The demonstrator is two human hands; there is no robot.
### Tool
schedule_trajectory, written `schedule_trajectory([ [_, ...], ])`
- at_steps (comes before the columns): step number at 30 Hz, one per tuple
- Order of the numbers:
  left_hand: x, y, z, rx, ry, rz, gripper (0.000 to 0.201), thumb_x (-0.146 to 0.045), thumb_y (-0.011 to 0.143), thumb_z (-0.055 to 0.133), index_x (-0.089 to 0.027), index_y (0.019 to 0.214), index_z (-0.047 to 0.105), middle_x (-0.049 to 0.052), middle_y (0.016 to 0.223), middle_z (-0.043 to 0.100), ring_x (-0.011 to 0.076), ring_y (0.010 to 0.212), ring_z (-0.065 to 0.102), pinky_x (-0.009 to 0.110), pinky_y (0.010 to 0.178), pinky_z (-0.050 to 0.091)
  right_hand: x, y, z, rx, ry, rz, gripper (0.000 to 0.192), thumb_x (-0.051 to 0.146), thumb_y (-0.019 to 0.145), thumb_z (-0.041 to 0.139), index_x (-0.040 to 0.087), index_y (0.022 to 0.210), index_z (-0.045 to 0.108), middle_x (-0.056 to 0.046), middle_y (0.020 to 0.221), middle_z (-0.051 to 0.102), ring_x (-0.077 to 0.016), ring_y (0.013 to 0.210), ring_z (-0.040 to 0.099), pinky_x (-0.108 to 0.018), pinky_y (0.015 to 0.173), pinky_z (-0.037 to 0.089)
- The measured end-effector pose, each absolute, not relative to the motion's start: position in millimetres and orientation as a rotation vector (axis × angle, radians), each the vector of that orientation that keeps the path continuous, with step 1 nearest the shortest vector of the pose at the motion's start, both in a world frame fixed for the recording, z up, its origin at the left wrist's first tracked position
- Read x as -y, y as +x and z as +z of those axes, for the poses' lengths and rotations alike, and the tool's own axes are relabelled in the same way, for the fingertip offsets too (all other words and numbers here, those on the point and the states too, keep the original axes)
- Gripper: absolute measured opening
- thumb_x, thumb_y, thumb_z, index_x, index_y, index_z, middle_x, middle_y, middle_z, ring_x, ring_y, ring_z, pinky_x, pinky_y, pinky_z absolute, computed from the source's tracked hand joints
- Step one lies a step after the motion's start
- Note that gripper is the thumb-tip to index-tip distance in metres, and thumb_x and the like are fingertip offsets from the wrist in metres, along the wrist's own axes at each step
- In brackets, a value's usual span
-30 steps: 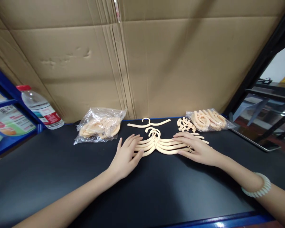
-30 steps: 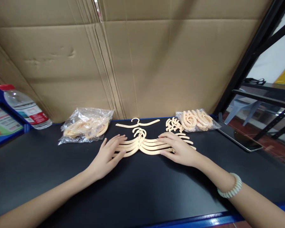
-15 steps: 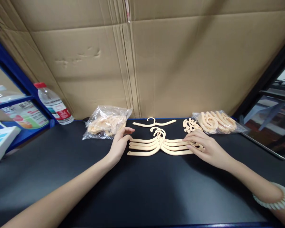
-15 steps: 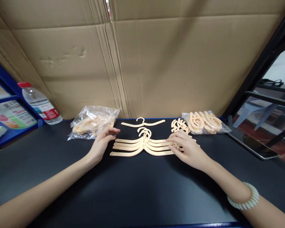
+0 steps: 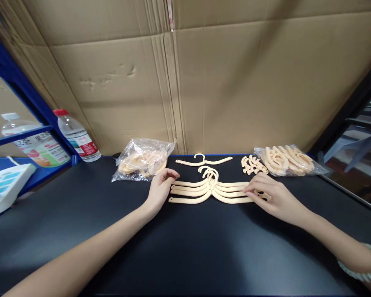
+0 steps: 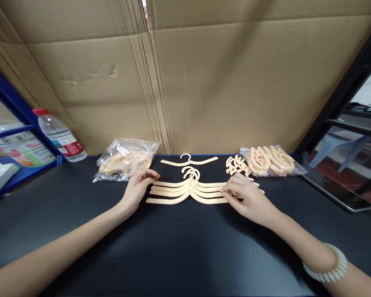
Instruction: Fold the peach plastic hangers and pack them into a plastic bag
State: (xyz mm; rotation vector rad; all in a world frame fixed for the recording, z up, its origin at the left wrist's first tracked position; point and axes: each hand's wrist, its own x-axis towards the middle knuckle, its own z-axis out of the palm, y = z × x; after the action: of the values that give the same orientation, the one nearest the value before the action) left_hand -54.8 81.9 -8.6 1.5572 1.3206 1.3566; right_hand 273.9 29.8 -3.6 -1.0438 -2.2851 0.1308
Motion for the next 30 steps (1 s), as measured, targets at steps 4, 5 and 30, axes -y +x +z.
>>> schedule_trajectory([
  [4,-81.1,-54.4,-8.5,-1.334,1.576,1.351,0.015,-0.019,0.065,0.051,-0.018,0.072,0.063,0.003,0.078,0.065,0.0217,0.082,0.061,0.036,0.082,0.046,-13.7,260.2,4.3,2.348,-0.957,0.176,0.016,0.022,0.090,0.048,0.020,0.084,0.062,-0.004,0.072,0.059,-0.0166,0.066,0.055,-0.030,0.061,0.045],
  [5,-80.9,-54.4,-8.7,-1.337,1.580,1.351,0.014,-0.020,0.065,0.051,-0.018,0.072,0.063,0.003,0.077,0.065,0.0217,0.082,0.061,0.036,0.082,0.046,-7.2,253.7,6.4,2.375,-0.910,0.215,0.015,0.020,0.090,0.048,0.020,0.087,0.063,-0.005,0.074,0.060,-0.0168,0.068,0.055,-0.030,0.063,0.045],
  [30,-116.0,-51.1,13.4,-1.312,2.421,0.877,0.027,-0.017,0.078,0.050,-0.019,0.102,0.062,0.008,0.106,0.068,0.0253,0.102,0.062,0.041,0.094,0.046,13.7,220.9,9.5,2.557,-0.650,0.789,0.025,0.014,0.081,0.058,0.020,0.104,0.063,-0.007,0.109,0.058,-0.0174,0.104,0.054,-0.032,0.094,0.043],
])
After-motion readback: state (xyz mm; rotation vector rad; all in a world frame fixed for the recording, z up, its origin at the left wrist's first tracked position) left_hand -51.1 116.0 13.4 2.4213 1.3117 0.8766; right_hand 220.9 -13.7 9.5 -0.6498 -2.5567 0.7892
